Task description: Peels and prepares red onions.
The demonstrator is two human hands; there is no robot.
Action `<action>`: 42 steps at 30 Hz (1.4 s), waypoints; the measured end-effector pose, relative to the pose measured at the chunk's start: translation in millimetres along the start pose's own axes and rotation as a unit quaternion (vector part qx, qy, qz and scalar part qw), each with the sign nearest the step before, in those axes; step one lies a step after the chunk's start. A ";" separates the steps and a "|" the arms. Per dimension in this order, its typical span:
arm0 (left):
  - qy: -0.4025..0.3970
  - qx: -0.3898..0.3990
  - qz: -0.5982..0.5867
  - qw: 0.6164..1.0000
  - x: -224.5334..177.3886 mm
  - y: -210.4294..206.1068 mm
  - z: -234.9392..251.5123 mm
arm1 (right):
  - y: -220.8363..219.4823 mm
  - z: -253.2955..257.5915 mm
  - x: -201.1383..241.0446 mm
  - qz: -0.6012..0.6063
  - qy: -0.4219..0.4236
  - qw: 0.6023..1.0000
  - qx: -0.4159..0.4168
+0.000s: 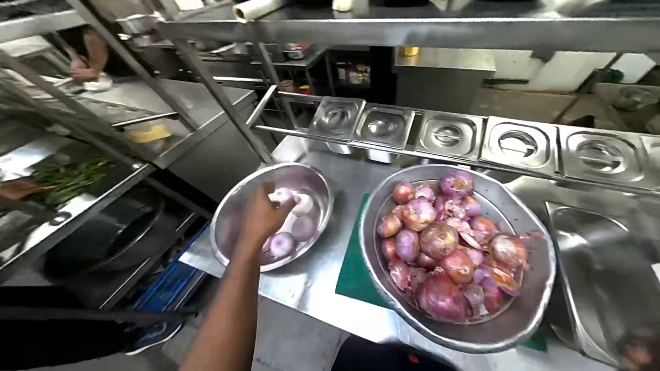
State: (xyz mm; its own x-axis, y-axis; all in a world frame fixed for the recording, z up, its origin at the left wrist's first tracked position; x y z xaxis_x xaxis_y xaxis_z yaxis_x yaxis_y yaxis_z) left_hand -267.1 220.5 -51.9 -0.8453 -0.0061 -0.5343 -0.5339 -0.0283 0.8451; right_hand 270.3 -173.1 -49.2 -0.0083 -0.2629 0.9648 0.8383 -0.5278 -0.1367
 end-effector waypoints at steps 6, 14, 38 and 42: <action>-0.414 0.154 -0.025 0.897 -231.1 -68.5 -98.2 | -5.4 -14.9 6.6 -0.003 0.006 1.000 -0.021; -0.616 0.287 0.228 0.697 -296.9 -178.7 -161.2 | 12.8 -36.2 3.3 -0.045 0.014 0.997 -0.058; -0.057 0.466 -0.656 0.591 -307.8 -160.0 -168.1 | -104.2 4.5 10.3 -0.061 -0.078 0.991 0.095; 0.075 0.503 -0.671 0.539 -299.1 -176.8 -183.9 | -140.9 12.9 0.9 -0.087 -0.110 0.980 0.142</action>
State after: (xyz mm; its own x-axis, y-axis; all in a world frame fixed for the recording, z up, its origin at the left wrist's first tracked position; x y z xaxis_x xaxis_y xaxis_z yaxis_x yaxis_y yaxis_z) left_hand 83.9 43.5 -45.3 0.2874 -0.7378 -0.6108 -0.4668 0.4490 -0.7619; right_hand 159.2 -88.5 -26.2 -0.0740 0.0077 0.9972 0.9529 -0.2943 0.0730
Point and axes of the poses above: each hand's wrist, its own z-axis towards the middle knuckle, its own y-axis out of the back of the hand, x = y × z, the point moved 10 cm from there along z, towards the middle knuckle, and after that the axes turned 8 degrees about z, right-handed, at the moved point
